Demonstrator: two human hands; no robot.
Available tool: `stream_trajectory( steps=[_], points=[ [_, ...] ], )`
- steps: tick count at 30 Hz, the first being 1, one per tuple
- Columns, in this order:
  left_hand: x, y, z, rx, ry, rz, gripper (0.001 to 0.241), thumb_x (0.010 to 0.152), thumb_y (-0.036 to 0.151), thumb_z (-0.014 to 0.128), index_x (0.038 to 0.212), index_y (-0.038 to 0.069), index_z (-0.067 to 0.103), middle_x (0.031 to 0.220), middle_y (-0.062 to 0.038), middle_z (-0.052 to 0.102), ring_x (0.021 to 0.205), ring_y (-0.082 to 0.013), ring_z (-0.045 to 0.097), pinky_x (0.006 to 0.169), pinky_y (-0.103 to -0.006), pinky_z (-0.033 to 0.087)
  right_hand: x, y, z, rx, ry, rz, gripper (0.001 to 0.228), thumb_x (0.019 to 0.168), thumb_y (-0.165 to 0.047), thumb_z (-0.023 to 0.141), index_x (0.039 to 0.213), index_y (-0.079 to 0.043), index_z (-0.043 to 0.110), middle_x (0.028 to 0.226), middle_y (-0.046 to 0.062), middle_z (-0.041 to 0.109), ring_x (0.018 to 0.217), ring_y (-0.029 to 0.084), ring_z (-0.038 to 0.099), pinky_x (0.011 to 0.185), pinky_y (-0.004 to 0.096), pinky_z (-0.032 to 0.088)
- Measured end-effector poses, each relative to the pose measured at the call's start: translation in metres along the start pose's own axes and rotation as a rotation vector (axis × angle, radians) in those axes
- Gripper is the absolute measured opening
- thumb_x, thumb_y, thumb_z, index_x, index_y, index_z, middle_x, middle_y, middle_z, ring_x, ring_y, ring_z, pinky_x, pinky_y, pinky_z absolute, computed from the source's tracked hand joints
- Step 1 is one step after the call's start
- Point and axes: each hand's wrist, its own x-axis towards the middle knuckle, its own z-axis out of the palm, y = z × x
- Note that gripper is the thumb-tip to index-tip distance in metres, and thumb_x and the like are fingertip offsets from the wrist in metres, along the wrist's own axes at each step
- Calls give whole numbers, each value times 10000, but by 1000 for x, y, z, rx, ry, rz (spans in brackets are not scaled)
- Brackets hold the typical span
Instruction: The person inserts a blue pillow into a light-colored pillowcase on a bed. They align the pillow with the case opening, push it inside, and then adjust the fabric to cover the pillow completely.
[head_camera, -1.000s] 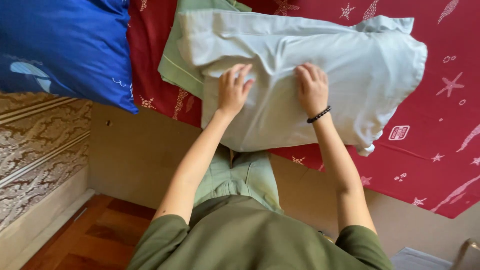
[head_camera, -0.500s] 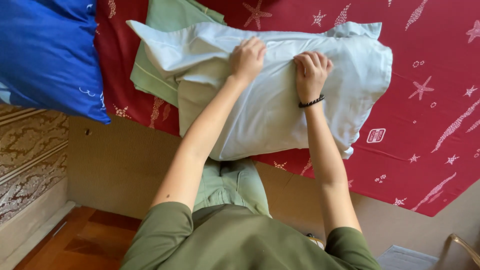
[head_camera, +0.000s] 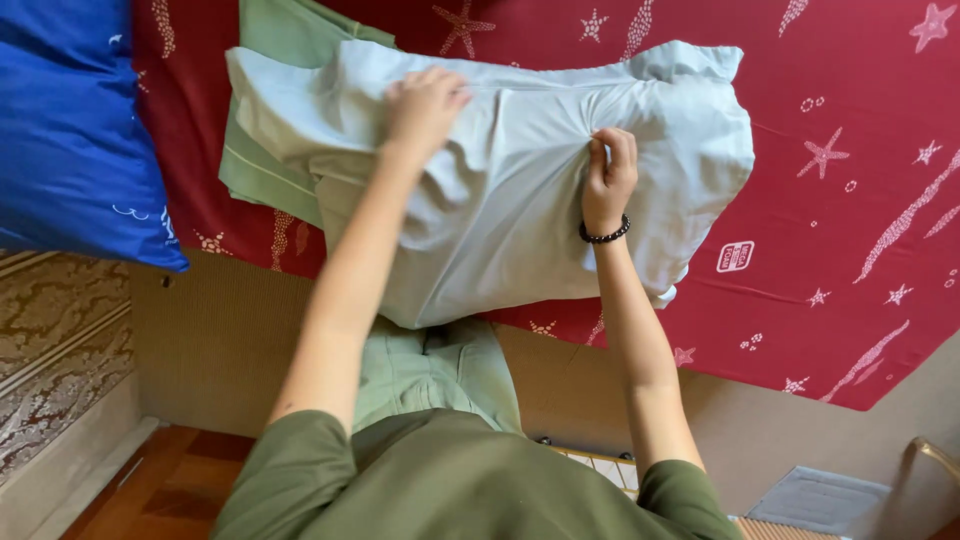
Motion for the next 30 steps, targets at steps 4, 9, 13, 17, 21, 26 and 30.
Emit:
stream_trajectory(
  steps=[4, 9, 13, 17, 21, 26, 30],
  points=[
    [-31, -42, -22, 13, -71, 73, 298, 961, 408, 679, 1143, 186, 760, 1214, -23, 689, 1182, -276, 552, 1012, -550, 353, 24, -19, -30, -166, -200, -257, 174, 964, 95, 634, 1113, 8, 608, 1100, 184, 629, 1045, 365, 607, 929, 422, 505],
    [-31, -53, -6, 394, 316, 253, 371, 911, 310, 678, 1279, 289, 717, 1348, -28, 634, 1240, -286, 516, 982, -585, 334, 20, 32, -60, -365, -22, -153, 90, 1010, 77, 617, 1075, 16, 603, 1026, 186, 625, 983, 355, 597, 864, 417, 493],
    [-64, -39, -5, 189, 288, 116, 319, 1037, 244, 667, 1348, 173, 648, 1436, -54, 571, 1314, -301, 507, 1082, -489, 401, 20, 31, -70, -268, -3, 110, 129, 992, 43, 567, 1066, -27, 646, 974, 133, 643, 871, 263, 639, 732, 335, 488],
    [-84, -12, -6, 75, 376, 52, 371, 1055, 317, 697, 1381, 147, 646, 1310, -54, 573, 1199, -305, 525, 1030, -458, 428, 9, 49, -72, -226, 39, -18, 39, 1095, -6, 596, 1133, 1, 600, 1009, 113, 621, 914, 190, 591, 851, 298, 506],
    [-67, 9, 22, 97, 469, 179, 416, 914, 364, 715, 1234, 104, 665, 1229, -105, 599, 1103, -327, 535, 930, -457, 421, 11, 51, -75, -113, 35, 284, 57, 1108, -86, 611, 1132, -34, 614, 955, 69, 604, 830, 125, 544, 761, 253, 479],
    [-51, 28, 20, -77, 374, 42, 52, 990, 164, 659, 1028, 136, 681, 1081, -35, 646, 1044, -287, 590, 904, -448, 457, 51, -37, -80, -472, -128, -92, 268, 950, -210, 760, 1144, -56, 656, 1085, 89, 649, 978, 259, 576, 860, 374, 469],
    [-71, 81, 32, -420, 449, 80, 37, 1020, 111, 615, 1006, 91, 642, 1029, -84, 623, 978, -331, 627, 852, -431, 516, 39, 13, -81, -561, -266, -140, 216, 856, -181, 835, 975, -82, 685, 1065, 96, 663, 1029, 327, 550, 916, 458, 404]
  ],
)
